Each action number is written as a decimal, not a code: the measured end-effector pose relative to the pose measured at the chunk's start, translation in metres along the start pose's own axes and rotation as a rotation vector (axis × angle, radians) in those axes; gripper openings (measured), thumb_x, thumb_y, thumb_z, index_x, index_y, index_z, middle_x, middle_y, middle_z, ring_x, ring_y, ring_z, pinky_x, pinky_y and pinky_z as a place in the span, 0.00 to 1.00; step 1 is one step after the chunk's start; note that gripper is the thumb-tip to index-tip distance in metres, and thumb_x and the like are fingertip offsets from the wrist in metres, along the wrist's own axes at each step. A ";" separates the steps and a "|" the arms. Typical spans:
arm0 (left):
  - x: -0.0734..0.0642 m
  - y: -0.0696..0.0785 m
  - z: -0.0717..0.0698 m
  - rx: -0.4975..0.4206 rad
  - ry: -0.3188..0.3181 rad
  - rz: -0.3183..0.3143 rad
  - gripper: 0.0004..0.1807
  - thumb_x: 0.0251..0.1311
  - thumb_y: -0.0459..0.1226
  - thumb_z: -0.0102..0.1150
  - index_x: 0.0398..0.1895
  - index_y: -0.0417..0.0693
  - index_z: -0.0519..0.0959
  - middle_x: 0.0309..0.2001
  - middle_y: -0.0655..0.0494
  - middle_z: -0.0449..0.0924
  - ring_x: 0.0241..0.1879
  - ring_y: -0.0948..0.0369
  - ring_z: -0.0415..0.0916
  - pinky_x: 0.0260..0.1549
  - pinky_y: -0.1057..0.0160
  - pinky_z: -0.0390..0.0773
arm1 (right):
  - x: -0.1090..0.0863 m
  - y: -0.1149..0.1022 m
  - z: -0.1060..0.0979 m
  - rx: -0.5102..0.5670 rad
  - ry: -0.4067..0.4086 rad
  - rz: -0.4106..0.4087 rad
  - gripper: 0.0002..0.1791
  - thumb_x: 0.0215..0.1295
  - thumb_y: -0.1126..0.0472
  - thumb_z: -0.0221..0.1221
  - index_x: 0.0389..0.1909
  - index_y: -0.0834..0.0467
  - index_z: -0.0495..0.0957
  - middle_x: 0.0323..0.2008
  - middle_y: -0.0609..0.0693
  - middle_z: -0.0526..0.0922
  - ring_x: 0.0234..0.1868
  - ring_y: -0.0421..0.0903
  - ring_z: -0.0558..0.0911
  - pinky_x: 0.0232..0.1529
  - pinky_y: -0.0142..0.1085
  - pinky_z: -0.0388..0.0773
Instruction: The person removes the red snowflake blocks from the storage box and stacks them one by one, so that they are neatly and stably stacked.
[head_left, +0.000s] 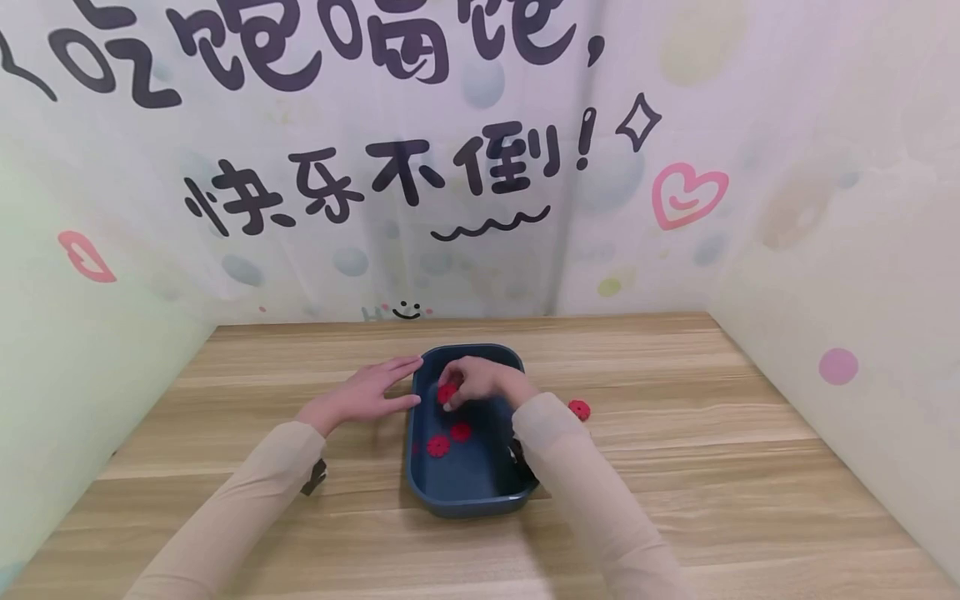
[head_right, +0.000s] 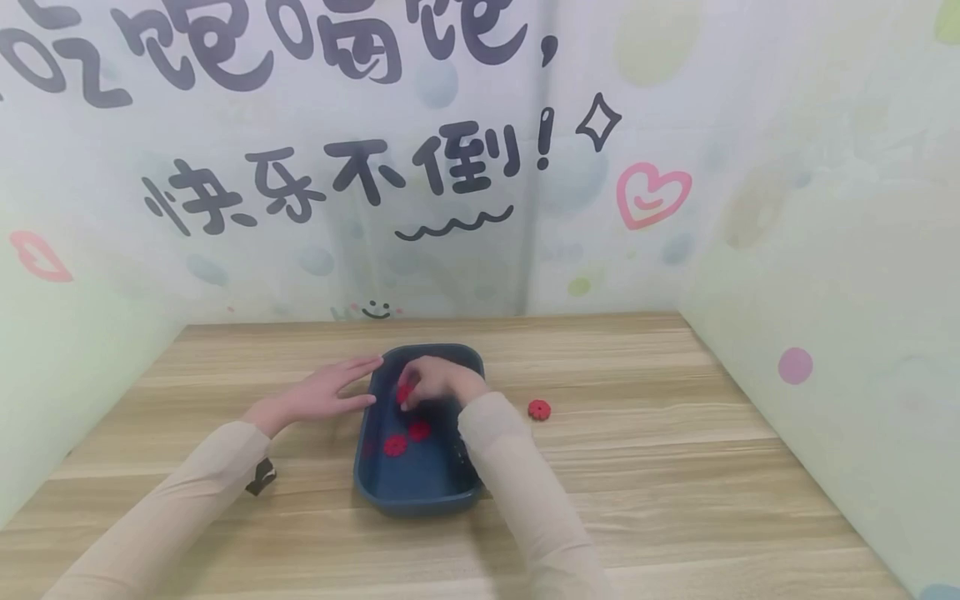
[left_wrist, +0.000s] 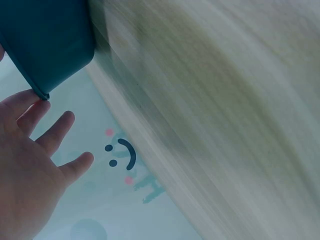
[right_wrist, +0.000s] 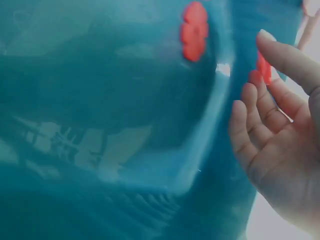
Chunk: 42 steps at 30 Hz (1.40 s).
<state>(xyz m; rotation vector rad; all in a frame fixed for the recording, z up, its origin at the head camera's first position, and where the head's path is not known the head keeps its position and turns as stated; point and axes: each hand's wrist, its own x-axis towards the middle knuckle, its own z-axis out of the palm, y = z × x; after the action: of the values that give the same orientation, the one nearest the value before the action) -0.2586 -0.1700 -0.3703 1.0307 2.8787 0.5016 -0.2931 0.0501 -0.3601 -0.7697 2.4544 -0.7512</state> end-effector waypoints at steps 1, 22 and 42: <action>0.000 0.000 0.000 0.001 0.001 0.001 0.37 0.59 0.56 0.44 0.65 0.42 0.57 0.63 0.45 0.55 0.61 0.48 0.53 0.53 0.42 0.53 | -0.001 -0.001 -0.003 0.000 0.020 -0.011 0.16 0.51 0.57 0.64 0.41 0.54 0.73 0.32 0.45 0.76 0.34 0.42 0.74 0.40 0.34 0.70; 0.000 0.002 -0.003 -0.011 0.010 0.011 0.36 0.58 0.54 0.47 0.64 0.41 0.58 0.63 0.44 0.56 0.61 0.47 0.53 0.54 0.44 0.53 | -0.034 0.004 -0.054 0.024 0.183 -0.258 0.17 0.53 0.58 0.62 0.44 0.56 0.73 0.36 0.47 0.75 0.38 0.44 0.74 0.40 0.35 0.70; -0.001 0.002 -0.002 -0.005 0.002 0.002 0.36 0.59 0.54 0.46 0.65 0.42 0.57 0.63 0.44 0.55 0.61 0.48 0.52 0.54 0.43 0.52 | -0.081 0.049 -0.059 0.042 0.255 -0.304 0.22 0.53 0.58 0.62 0.48 0.59 0.71 0.40 0.49 0.73 0.38 0.46 0.73 0.38 0.39 0.71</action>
<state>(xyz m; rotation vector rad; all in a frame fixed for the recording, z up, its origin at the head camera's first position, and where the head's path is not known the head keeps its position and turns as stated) -0.2572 -0.1700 -0.3676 1.0338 2.8767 0.5097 -0.2846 0.1553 -0.3254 -1.1073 2.5637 -1.0674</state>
